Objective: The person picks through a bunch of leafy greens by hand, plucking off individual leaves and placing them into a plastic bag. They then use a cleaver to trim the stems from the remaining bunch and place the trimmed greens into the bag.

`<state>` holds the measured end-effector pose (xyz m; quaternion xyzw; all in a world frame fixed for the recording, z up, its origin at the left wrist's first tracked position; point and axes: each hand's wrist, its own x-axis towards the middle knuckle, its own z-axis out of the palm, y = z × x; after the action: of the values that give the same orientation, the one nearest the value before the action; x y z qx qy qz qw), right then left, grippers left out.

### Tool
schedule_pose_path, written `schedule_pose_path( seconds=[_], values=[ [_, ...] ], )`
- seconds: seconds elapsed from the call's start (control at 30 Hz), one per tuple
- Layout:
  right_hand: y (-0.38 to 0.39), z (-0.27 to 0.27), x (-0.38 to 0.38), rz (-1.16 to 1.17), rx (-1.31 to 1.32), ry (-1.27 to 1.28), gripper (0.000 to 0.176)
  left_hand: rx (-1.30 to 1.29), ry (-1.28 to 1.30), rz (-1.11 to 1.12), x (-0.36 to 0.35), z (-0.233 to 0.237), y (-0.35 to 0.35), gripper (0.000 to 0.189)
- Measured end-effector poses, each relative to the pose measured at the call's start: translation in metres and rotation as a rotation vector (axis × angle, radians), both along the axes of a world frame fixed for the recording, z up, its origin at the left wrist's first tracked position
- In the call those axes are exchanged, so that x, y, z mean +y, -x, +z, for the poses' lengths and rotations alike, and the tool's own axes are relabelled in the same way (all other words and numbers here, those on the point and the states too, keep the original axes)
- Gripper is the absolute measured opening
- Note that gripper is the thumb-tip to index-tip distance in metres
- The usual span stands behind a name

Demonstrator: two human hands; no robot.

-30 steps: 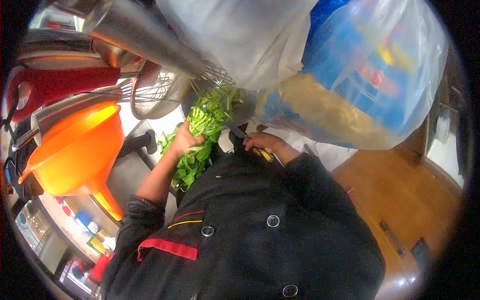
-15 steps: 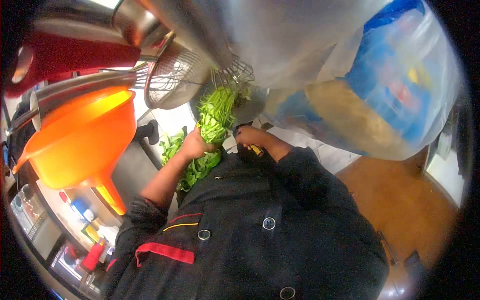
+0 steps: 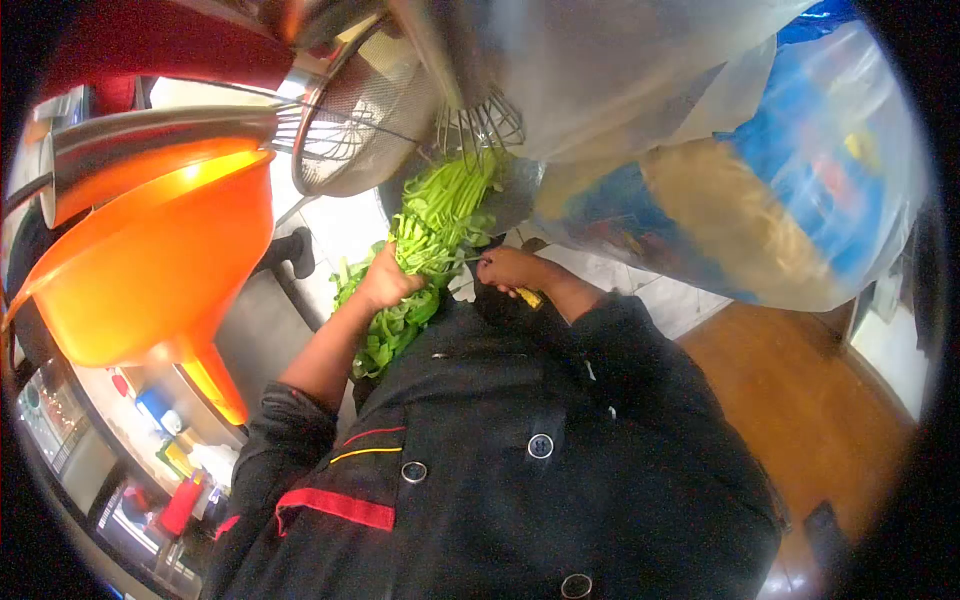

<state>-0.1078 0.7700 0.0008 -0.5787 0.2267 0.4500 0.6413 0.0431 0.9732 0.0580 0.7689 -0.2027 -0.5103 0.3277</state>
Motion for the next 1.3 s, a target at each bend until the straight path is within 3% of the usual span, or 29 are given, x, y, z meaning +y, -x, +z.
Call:
schedule_pose_path(
  seconds=[0.07, 0.17, 0.27, 0.37, 0.4, 0.5, 0.57, 0.7, 0.77, 0.9, 0.97, 1.1, 1.17, 1.23, 1.3],
  values=[
    [0.004, -0.006, 0.007, -0.105, 0.021, -0.079, 0.017, 0.105, 0.075, 0.026, 0.003, -0.002, 0.000, 0.058],
    [-0.017, -0.026, 0.010, 0.016, 0.023, -0.037, 0.016, -0.082, -0.077, -0.038, 0.003, 0.003, 0.000, 0.057],
    [-0.014, -0.042, 0.020, -0.127, -0.013, -0.193, 0.015, -0.011, 0.072, 0.034, 0.002, 0.003, 0.001, 0.056],
    [-0.005, -0.016, 0.016, -0.128, 0.048, -0.148, 0.015, 0.092, -0.079, -0.022, 0.006, -0.011, -0.003, 0.056],
    [-0.005, 0.006, 0.012, -0.132, 0.057, -0.136, 0.013, -0.022, -0.031, -0.002, 0.009, -0.013, -0.001, 0.060],
    [-0.003, 0.001, 0.021, -0.272, 0.115, -0.208, 0.012, -0.074, -0.091, -0.021, 0.016, -0.027, 0.002, 0.060],
    [-0.014, -0.007, 0.026, -0.246, 0.165, -0.158, 0.010, -0.130, -0.053, -0.049, 0.021, -0.040, 0.005, 0.061],
    [-0.008, 0.006, 0.035, -0.296, 0.184, -0.183, 0.013, -0.098, -0.016, -0.035, 0.027, -0.040, 0.004, 0.062],
    [0.004, 0.024, 0.039, -0.382, 0.185, -0.256, 0.014, 0.064, 0.024, 0.086, 0.027, -0.035, 0.004, 0.061],
    [0.000, 0.025, 0.041, -0.413, 0.229, -0.239, 0.015, -0.165, 0.075, -0.074, 0.018, -0.017, 0.005, 0.059],
    [-0.007, 0.023, 0.038, -0.386, 0.283, -0.208, 0.017, -0.120, 0.067, -0.047, 0.017, -0.013, 0.007, 0.057],
    [-0.012, 0.025, 0.043, -0.321, 0.197, -0.163, 0.020, -0.114, 0.068, -0.070, 0.032, -0.064, 0.001, 0.055],
    [-0.001, 0.051, 0.048, -0.511, 0.199, -0.243, 0.017, -0.085, 0.133, -0.021, 0.035, -0.069, 0.001, 0.055],
    [0.011, 0.063, 0.055, -0.496, 0.207, -0.179, 0.015, 0.011, 0.144, -0.065, 0.031, -0.040, -0.002, 0.047],
    [0.011, 0.064, 0.053, -0.484, 0.203, -0.143, 0.015, -0.113, 0.012, -0.127, 0.018, -0.008, -0.002, 0.048]
  ],
)
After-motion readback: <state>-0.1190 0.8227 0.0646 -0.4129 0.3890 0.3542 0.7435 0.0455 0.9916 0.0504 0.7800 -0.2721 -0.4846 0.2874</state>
